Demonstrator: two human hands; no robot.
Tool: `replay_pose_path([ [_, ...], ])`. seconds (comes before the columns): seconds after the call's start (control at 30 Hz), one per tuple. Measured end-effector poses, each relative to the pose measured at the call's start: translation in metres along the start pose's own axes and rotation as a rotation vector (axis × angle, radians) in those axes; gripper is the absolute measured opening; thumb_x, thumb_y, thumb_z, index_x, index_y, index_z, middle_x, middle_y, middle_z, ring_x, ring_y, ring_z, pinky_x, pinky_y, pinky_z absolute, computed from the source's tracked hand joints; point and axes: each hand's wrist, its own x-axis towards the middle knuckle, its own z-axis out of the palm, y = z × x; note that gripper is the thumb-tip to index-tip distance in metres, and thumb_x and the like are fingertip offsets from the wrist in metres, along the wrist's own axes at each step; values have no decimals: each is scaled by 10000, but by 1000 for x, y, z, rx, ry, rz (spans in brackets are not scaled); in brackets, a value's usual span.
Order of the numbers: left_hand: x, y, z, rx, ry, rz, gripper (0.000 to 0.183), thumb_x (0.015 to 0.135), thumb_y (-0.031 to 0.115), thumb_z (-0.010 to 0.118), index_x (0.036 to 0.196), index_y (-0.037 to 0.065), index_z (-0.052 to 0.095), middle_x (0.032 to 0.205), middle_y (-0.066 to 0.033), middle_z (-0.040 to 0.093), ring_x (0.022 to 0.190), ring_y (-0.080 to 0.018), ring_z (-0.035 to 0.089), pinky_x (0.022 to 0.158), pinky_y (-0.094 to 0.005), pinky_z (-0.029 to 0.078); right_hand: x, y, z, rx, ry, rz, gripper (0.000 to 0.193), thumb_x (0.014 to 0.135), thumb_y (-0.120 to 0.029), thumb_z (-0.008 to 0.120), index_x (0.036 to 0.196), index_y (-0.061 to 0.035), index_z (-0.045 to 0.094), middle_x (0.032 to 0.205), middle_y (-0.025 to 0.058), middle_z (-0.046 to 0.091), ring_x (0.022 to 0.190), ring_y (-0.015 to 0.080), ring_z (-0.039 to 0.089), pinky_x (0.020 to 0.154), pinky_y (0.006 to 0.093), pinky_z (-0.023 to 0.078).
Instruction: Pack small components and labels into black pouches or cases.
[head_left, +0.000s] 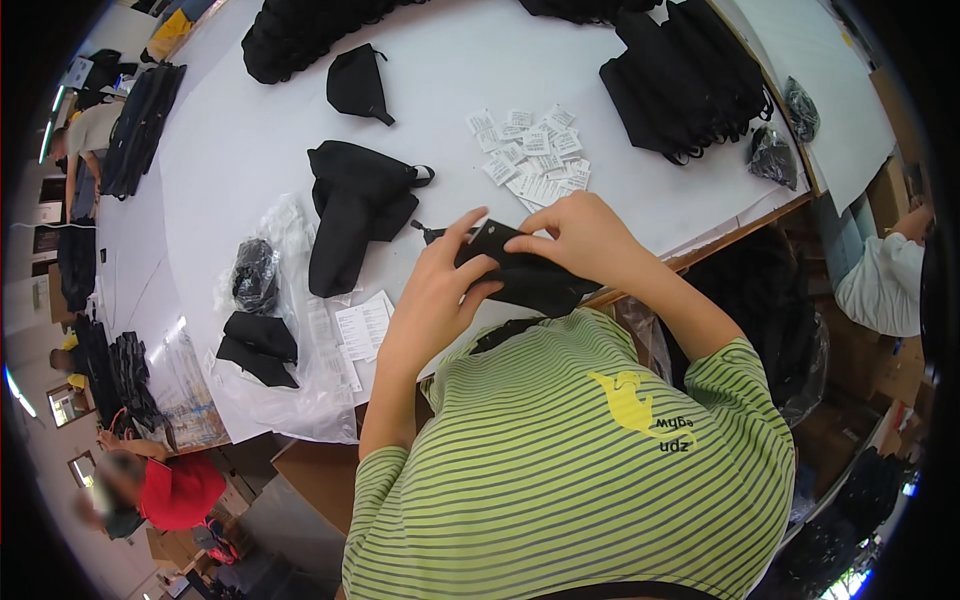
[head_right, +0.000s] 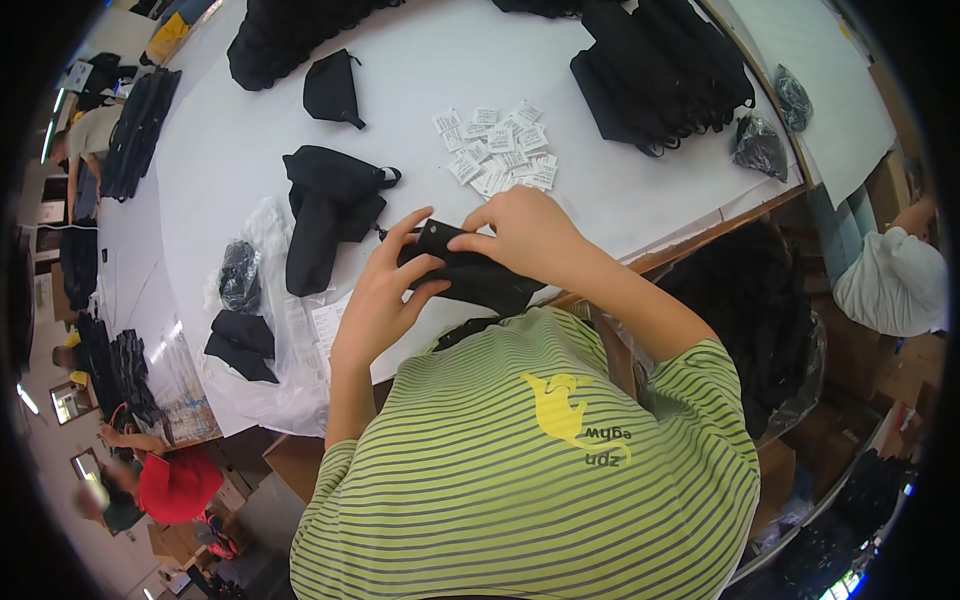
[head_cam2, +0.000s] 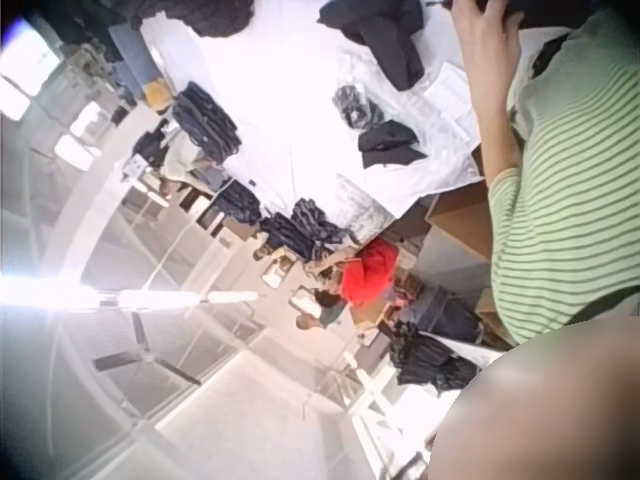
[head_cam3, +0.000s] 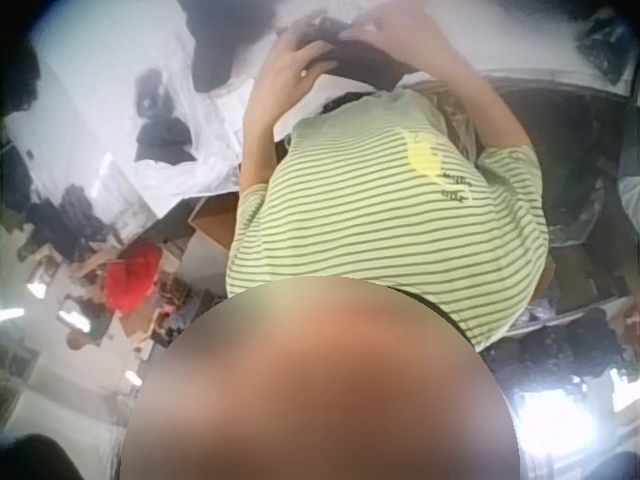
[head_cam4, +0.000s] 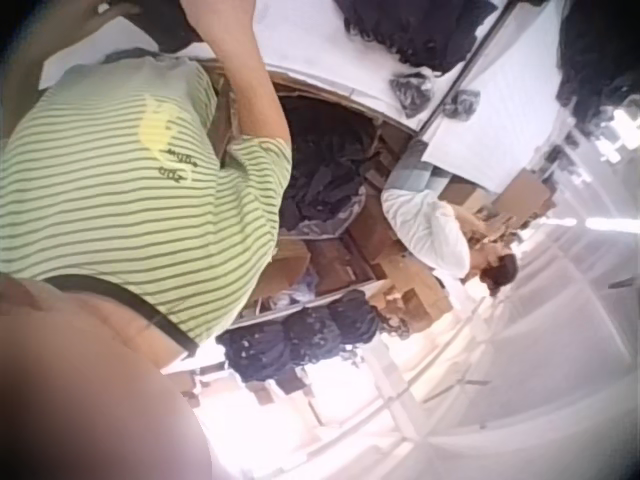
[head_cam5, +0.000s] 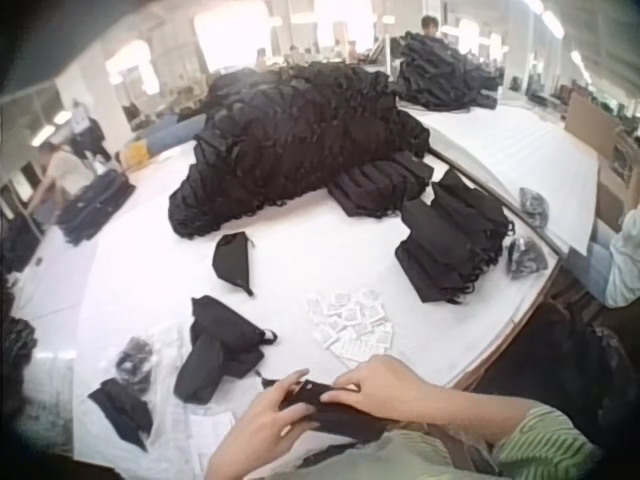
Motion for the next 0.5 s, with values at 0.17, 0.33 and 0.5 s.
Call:
replay_pose_path([
  [0.17,0,-7,7,33,-117,232,185,769,148,710,887,34,625,1121,-76,594,972,-278,568,770,-356,474,-12,15,21,0,-103,-2,318,780,-376,690,824,-64,735,643,127,645,590,270,607,571,352,463],
  [0.33,13,-22,6,-191,-452,-15,195,800,171,692,912,23,633,964,-81,639,856,-244,589,757,-321,467,-26,6,3,86,-205,69,340,756,-364,710,870,-45,729,630,120,635,580,259,593,578,339,459],
  [0.5,77,-70,39,-551,-206,-191,308,832,304,683,947,22,643,869,-67,649,798,-158,587,751,-295,459,-33,27,9,24,-193,62,326,742,-322,730,892,-33,721,580,126,585,541,245,561,544,325,435],
])
